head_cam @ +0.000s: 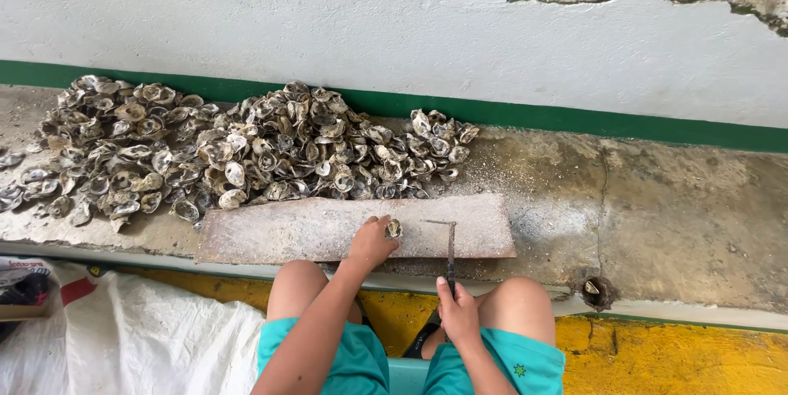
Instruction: The person picks up an oyster from a pile, places it on a wooden board, and uses a metal tool to pry it open and scrape the shell.
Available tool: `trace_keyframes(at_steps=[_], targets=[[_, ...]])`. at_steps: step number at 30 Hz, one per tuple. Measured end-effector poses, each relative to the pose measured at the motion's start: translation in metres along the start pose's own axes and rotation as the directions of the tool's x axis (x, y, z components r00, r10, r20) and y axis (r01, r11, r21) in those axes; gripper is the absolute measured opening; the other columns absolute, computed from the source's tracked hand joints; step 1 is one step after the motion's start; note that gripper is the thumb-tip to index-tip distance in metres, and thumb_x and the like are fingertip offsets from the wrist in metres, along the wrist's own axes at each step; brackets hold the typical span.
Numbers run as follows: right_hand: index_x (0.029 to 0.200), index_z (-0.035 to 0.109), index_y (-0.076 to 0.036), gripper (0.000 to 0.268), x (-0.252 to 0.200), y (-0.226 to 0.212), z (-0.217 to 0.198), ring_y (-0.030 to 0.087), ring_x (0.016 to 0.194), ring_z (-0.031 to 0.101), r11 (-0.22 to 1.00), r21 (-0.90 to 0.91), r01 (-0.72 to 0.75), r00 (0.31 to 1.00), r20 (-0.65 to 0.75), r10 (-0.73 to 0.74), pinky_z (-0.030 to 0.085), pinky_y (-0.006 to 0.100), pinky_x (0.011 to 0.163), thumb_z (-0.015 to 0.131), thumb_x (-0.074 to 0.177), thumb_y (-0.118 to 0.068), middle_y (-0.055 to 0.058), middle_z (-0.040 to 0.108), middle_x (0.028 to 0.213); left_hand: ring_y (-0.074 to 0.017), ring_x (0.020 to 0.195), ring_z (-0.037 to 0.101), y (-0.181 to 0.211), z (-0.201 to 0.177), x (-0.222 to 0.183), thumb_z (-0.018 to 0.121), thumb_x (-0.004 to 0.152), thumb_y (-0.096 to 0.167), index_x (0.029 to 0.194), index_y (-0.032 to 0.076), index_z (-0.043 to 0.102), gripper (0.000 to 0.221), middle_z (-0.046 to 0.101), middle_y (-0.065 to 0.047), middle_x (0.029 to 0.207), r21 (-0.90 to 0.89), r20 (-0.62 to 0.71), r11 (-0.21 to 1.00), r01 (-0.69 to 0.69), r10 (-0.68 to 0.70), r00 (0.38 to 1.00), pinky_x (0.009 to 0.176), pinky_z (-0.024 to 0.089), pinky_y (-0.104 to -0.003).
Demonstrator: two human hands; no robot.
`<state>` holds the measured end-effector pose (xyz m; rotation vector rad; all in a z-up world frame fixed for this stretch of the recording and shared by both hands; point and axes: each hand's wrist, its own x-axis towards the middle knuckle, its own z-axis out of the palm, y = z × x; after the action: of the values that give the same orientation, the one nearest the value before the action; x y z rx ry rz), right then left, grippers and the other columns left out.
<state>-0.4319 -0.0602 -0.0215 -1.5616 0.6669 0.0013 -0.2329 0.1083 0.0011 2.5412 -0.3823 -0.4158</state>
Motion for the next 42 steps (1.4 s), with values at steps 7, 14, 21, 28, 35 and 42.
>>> trace_keyframes(at_steps=[7,14,21,28,35,42], targets=[[0.085,0.063,-0.005,0.044,-0.031,-0.026,0.004,0.04,0.053,0.06,0.842,-0.45,0.297,0.943,0.001,-0.332,0.044,0.049,0.051,0.055,0.101,-0.045,0.02,0.06,0.057,-0.0341,0.117,0.065,0.01,-0.023,-0.018,0.082,0.08,0.03,0.145,0.009,0.055,0.074,0.06,-0.018,0.134,0.008,0.047,0.999,-0.051,0.051,0.998,0.101,0.054,-0.043],[0.086,0.063,-0.008,0.04,-0.031,-0.032,0.012,0.046,0.064,0.065,0.755,-0.6,0.263,0.949,0.019,-0.316,0.046,0.056,0.058,0.054,0.1,-0.045,0.022,0.064,0.06,-0.0348,0.109,0.068,0.014,-0.021,-0.019,0.076,0.08,0.03,0.145,0.014,0.057,0.069,0.062,-0.018,0.125,0.042,0.059,0.994,-0.1,0.098,0.993,0.098,0.055,-0.045],[0.084,0.06,-0.008,0.043,-0.023,-0.026,0.014,0.047,0.065,0.065,0.715,-0.64,0.282,0.944,0.053,-0.325,0.047,0.057,0.06,0.051,0.102,-0.046,0.022,0.066,0.062,-0.0349,0.114,0.064,0.01,-0.009,-0.015,0.073,0.085,0.03,0.151,0.013,0.045,0.073,0.056,-0.017,0.13,0.03,0.075,0.998,-0.06,0.058,0.995,0.096,0.054,-0.047],[0.084,0.061,-0.008,0.043,-0.022,-0.028,0.014,0.046,0.065,0.066,0.724,-0.639,0.259,0.953,0.046,-0.301,0.047,0.057,0.059,0.051,0.101,-0.046,0.021,0.066,0.061,-0.0388,0.105,0.067,-0.017,0.03,-0.017,0.071,0.096,0.036,0.145,-0.002,0.046,0.067,0.06,-0.024,0.124,-0.206,-0.28,0.963,-0.176,0.115,0.953,0.089,0.055,-0.048],[0.082,0.06,-0.007,0.042,-0.027,-0.034,0.018,0.045,0.061,0.066,0.717,-0.627,0.304,0.934,0.049,-0.353,0.046,0.057,0.057,0.053,0.101,-0.044,0.02,0.064,0.058,-0.0352,0.081,0.065,-0.015,0.022,-0.034,0.072,0.094,0.03,0.134,-0.001,0.06,0.052,0.066,-0.02,0.105,-0.341,-0.385,0.922,-0.184,0.042,0.922,0.072,0.053,-0.045],[0.082,0.061,-0.007,0.041,-0.028,-0.033,0.016,0.045,0.059,0.065,0.717,-0.619,0.319,0.928,0.051,-0.369,0.046,0.056,0.055,0.054,0.101,-0.043,0.02,0.063,0.057,-0.0367,0.086,0.065,-0.015,0.023,-0.036,0.069,0.095,0.027,0.139,0.002,0.058,0.052,0.064,-0.019,0.107,-0.304,-0.415,0.915,-0.266,0.125,0.901,0.074,0.053,-0.045]])
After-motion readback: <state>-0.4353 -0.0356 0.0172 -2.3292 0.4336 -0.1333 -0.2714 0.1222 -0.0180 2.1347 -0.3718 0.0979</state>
